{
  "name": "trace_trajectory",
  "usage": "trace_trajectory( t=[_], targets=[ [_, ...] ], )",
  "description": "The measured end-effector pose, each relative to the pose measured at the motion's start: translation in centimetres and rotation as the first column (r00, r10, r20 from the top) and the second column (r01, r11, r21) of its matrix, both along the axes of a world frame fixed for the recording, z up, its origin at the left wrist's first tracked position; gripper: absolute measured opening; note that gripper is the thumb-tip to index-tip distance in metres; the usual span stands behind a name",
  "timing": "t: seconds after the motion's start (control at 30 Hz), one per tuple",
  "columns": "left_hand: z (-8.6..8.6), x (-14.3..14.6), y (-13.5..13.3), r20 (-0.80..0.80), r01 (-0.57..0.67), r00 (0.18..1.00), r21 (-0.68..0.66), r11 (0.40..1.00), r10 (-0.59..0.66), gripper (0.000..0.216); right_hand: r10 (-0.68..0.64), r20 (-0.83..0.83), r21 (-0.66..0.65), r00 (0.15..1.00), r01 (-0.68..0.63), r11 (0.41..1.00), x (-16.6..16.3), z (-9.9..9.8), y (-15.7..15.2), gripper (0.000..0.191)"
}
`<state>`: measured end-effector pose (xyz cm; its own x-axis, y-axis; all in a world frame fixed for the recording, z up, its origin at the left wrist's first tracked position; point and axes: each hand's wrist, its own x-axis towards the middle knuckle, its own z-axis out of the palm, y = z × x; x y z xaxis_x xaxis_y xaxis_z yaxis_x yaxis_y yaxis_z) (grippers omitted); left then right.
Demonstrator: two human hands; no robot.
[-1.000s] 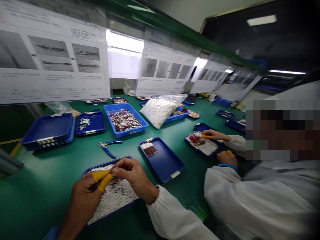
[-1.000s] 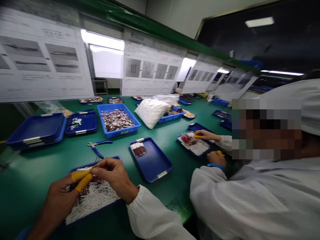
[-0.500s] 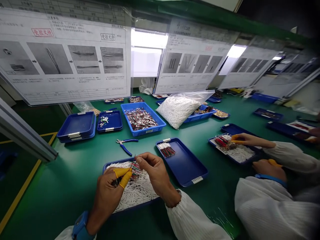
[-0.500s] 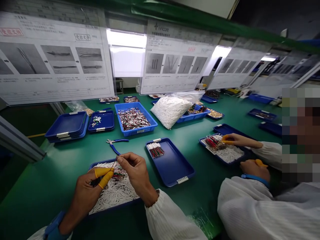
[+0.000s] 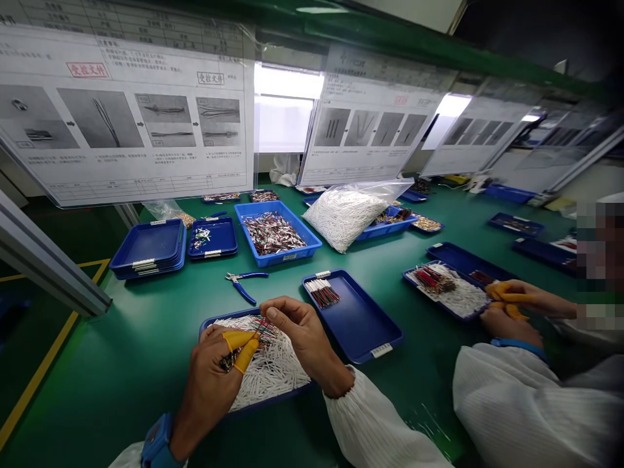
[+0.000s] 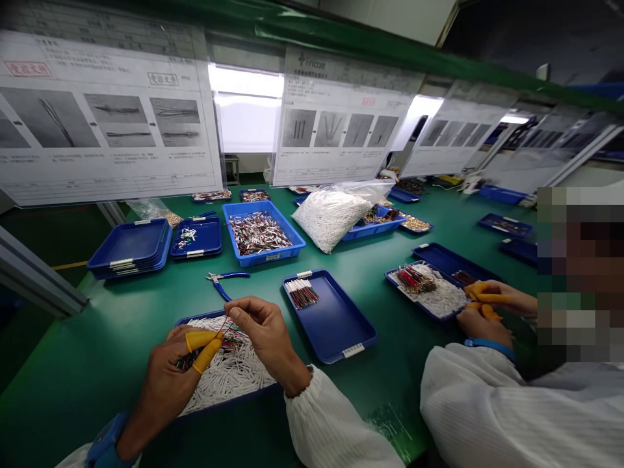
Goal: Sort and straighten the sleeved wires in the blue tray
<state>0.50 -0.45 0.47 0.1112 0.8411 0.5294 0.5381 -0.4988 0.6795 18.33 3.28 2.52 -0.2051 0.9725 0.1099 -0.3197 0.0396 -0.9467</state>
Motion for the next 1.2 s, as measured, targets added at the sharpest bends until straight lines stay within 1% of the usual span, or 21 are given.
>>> trace_trajectory(
  t=[0.13,0.3,0.43,0.57,0.63,0.7,0.8,0.87,0.93,0.97,1.0,1.03,1.07,1.13,1.17,1.2],
  targets=[
    [-0.1,0.1,0.0,0.022,0.007,1.0,-0.011,1.0,-0.006,0.01,-0.016,-0.007,0.009,1.0,0.016,1.0,0.0,-0.3,0.0,0.019],
    [0.2,0.3,0.0,0.124,0.005,0.992,-0.055,0.998,0.002,0.011,-0.106,-0.016,-0.046,0.994,0.105,0.993,-0.2,-0.8,-0.1,0.025],
    [0.3,0.4,0.0,0.146,-0.002,0.989,-0.072,0.997,0.013,0.012,-0.126,-0.002,-0.036,0.992,0.126,0.991,-0.3,-0.7,-0.3,0.027],
    [0.0,0.4,-0.1,0.104,0.001,0.995,-0.063,0.998,0.006,0.012,-0.04,0.004,-0.023,0.999,0.041,0.999,-0.3,-0.1,-0.4,0.029],
    [0.0,0.4,-0.1,0.069,0.011,0.998,-0.055,0.998,-0.007,0.011,-0.026,0.018,-0.007,0.999,0.026,1.0,-0.3,0.0,-0.5,0.026],
    [0.1,0.5,-0.2,0.023,0.039,0.999,-0.057,0.998,-0.037,0.012,-0.055,0.026,0.031,0.998,0.054,0.998,-0.5,-0.2,-0.6,0.028],
    [0.4,0.4,-0.2,-0.058,0.078,0.995,-0.097,0.992,-0.083,0.013,-0.09,0.036,0.075,0.995,0.087,0.993,-0.6,-0.5,-0.4,0.028],
    [0.5,0.2,0.0,-0.109,0.06,0.991,-0.13,0.99,-0.075,0.013,-0.116,0.059,0.086,0.992,0.11,0.99,-0.2,-0.7,-0.1,0.026],
    [0.6,-0.3,0.3,-0.14,0.001,0.99,-0.156,0.988,-0.023,0.013,-0.189,0.145,0.127,0.971,0.171,0.977,1.0,-0.6,0.5,0.023],
    [0.5,-0.5,0.5,-0.146,-0.035,0.989,-0.163,0.986,0.011,0.014,-0.235,0.232,0.174,0.944,0.198,0.965,1.7,-0.5,0.7,0.022],
    [0.5,-0.8,0.7,-0.146,-0.068,0.988,-0.165,0.984,0.044,0.015,-0.28,0.351,0.237,0.894,0.205,0.95,2.5,-0.4,0.9,0.02],
    [0.4,-1.1,0.9,-0.142,-0.095,0.987,-0.163,0.982,0.072,0.016,-0.306,0.494,0.296,0.814,0.174,0.939,3.3,-0.3,1.0,0.017],
    [0.4,-1.3,1.1,-0.136,-0.115,0.986,-0.159,0.98,0.094,0.017,-0.313,0.636,0.331,0.705,0.117,0.936,4.0,-0.2,1.0,0.016],
    [0.2,-1.6,1.3,-0.125,-0.144,0.984,-0.149,0.978,0.126,0.018,-0.284,0.855,0.318,0.434,-0.004,0.948,4.8,-0.2,0.7,0.014],
    [0.2,-1.7,1.3,-0.119,-0.15,0.984,-0.144,0.978,0.133,0.017,-0.257,0.917,0.287,0.305,-0.056,0.956,4.9,-0.2,0.5,0.011],
    [0.1,-1.7,1.4,-0.115,-0.149,0.984,-0.143,0.979,0.133,0.017,-0.237,0.952,0.259,0.193,-0.096,0.961,4.7,-0.4,0.3,0.008]
  ],
)
